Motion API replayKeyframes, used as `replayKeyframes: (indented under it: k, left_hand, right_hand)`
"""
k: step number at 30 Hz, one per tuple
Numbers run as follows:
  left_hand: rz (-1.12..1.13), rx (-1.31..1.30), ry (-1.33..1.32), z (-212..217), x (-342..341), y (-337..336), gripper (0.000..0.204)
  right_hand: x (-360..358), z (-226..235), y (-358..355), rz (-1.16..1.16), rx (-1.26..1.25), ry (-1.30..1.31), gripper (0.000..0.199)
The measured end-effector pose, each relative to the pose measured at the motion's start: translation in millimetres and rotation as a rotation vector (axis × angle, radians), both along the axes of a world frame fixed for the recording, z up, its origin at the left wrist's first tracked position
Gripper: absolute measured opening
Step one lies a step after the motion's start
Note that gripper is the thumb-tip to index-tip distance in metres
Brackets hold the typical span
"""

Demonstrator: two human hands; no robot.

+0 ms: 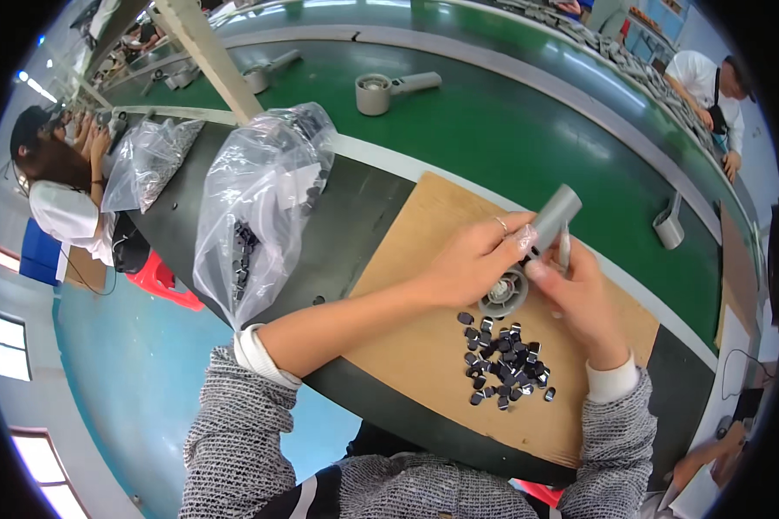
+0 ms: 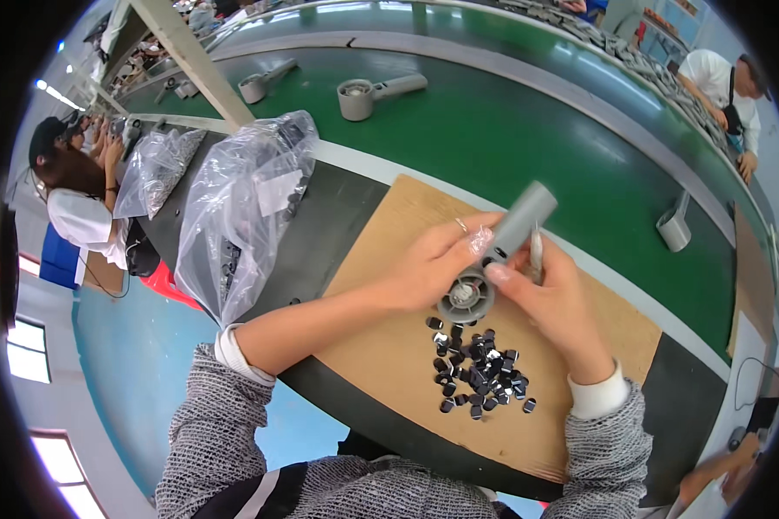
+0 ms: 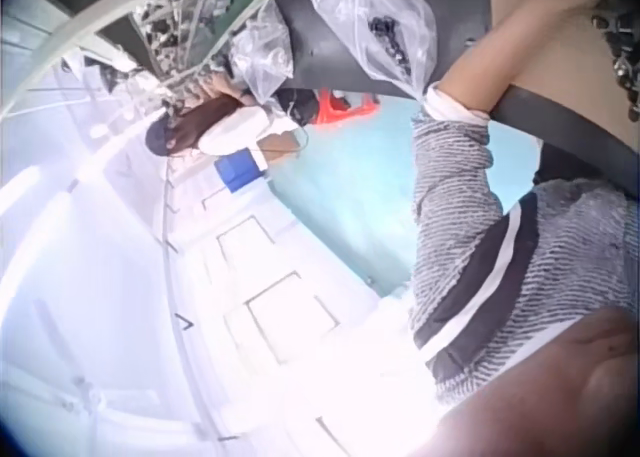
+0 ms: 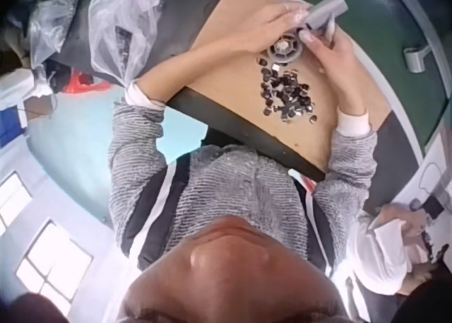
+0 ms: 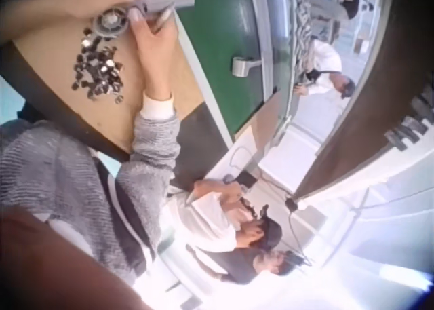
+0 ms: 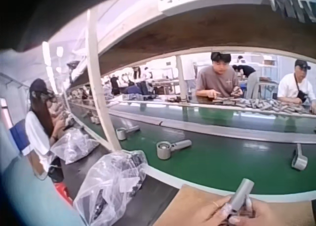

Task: Assembling small electronic components into a plastic housing and marking them with a pen on a production line.

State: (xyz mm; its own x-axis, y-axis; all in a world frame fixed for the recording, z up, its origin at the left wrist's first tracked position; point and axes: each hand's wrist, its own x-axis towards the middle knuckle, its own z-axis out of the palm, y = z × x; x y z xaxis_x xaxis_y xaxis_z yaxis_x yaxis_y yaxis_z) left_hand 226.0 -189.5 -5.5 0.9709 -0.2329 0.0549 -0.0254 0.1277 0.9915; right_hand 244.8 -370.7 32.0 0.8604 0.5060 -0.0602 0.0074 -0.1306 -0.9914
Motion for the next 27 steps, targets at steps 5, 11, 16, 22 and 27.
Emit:
replayKeyframes:
  k: [5, 11, 16, 22, 27]
  left_hand:
    - [0.168, 0.046, -0.144, -27.5, 8.3, -18.7, 0.048]
    - [0.213, 0.005, -0.087, -10.3, 10.2, 11.5, 0.049]
    - [0.487, 0.034, -0.09, -0.8, 28.2, 13.4, 0.047]
    - [0.441, 0.167, -0.197, -14.4, 17.5, 18.1, 0.039]
    - [0.45, 0.198, -0.21, -7.6, 15.1, 12.6, 0.035]
  right_hand:
    - [5.7, -10.6, 15.8, -0.156, 0.129, 0.153, 0.021]
    - [27.6, -8.5, 34.9, -0.066, 0.187, 0.282, 0.02]
    - [159.4, -20.2, -1.7, -0.344, 0.318, 0.489, 0.017]
    - [217.5, -19.5, -38.6, -0.528, -0.457, 0.1, 0.04]
    - [180.5, 35.7, -119.0, -0.479, -1.553, -0.365, 0.059]
